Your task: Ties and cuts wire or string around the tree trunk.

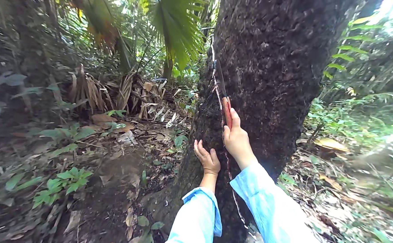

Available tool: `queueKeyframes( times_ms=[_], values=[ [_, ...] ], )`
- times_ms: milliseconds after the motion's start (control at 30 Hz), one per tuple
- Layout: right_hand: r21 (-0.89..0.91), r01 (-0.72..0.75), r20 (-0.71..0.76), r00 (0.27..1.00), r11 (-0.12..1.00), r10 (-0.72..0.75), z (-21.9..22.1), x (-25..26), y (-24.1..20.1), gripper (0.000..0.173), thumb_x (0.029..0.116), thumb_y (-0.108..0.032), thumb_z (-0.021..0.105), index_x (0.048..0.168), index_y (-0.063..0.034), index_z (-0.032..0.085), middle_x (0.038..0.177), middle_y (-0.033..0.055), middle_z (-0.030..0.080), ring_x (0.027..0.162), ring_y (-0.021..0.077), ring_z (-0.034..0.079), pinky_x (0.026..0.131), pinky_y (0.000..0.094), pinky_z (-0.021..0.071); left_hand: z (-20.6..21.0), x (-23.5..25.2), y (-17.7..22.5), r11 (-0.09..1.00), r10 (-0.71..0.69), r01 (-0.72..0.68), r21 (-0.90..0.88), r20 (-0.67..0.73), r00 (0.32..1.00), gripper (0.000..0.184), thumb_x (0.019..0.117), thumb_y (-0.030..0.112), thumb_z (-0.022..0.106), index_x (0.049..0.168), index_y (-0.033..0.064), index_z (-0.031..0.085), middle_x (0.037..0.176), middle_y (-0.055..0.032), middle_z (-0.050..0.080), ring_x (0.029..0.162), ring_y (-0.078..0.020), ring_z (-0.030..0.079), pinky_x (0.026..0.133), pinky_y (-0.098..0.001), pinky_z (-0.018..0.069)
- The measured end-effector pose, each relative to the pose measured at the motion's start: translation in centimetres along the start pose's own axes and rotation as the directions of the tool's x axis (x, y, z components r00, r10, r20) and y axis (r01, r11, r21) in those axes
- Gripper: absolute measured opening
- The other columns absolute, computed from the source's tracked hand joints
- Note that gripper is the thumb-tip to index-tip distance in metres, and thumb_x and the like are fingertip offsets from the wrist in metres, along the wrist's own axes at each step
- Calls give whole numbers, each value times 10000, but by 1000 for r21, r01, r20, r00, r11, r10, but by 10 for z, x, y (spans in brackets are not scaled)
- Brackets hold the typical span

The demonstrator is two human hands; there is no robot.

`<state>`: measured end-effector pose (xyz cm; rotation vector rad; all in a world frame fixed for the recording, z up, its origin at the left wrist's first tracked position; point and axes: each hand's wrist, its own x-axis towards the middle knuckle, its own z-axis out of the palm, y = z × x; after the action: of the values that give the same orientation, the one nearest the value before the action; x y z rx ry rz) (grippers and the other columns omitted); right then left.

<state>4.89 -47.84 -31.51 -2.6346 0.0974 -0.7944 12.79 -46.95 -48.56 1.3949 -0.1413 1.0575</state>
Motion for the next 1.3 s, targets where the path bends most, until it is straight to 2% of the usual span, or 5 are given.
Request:
queueKeyframes(
  times_ms=[367,500,667,900,1300],
  values=[
    [-183,-75,60,994,980,88,8,-2,3,606,1116,-202,374,1661,-167,111,1220,257,680,1133,409,678,1004,533,505,-3,0,0,1000,17,-17,5,32,999,710,965,351,362,1364,-233,426,1461,-459,390,1390,-587,390,1188,-605,278],
    [-260,-99,80,989,960,124,8,-7,10,596,1124,-240,356,1665,-207,108,1235,258,669,1135,416,674,988,540,513,-3,-1,-2,999,29,-30,22,27,999,716,968,363,355,1366,-227,427,1453,-460,396,1378,-585,406,1180,-609,283],
    [-258,-92,98,988,962,121,1,-4,6,587,1125,-237,360,1663,-215,127,1273,261,656,1157,420,664,999,544,504,-2,0,-2,998,54,-54,20,16,998,738,978,399,337,1352,-228,441,1441,-463,408,1366,-581,422,1172,-602,298],
    [-190,-21,41,999,982,29,-15,1,13,624,1100,-166,436,1659,-198,159,1138,301,686,1062,488,678,935,619,507,-1,-1,-5,996,76,-77,38,10,997,758,987,436,316,1343,-218,458,1430,-454,427,1365,-560,434,1183,-564,304],
    [-322,-93,83,989,942,126,-13,3,12,608,1121,-216,372,1665,-259,106,1172,277,684,1081,457,682,945,585,514,-2,0,-3,996,76,-76,43,16,997,741,981,412,330,1344,-222,454,1429,-457,424,1355,-574,439,1167,-604,308]
  ],
)
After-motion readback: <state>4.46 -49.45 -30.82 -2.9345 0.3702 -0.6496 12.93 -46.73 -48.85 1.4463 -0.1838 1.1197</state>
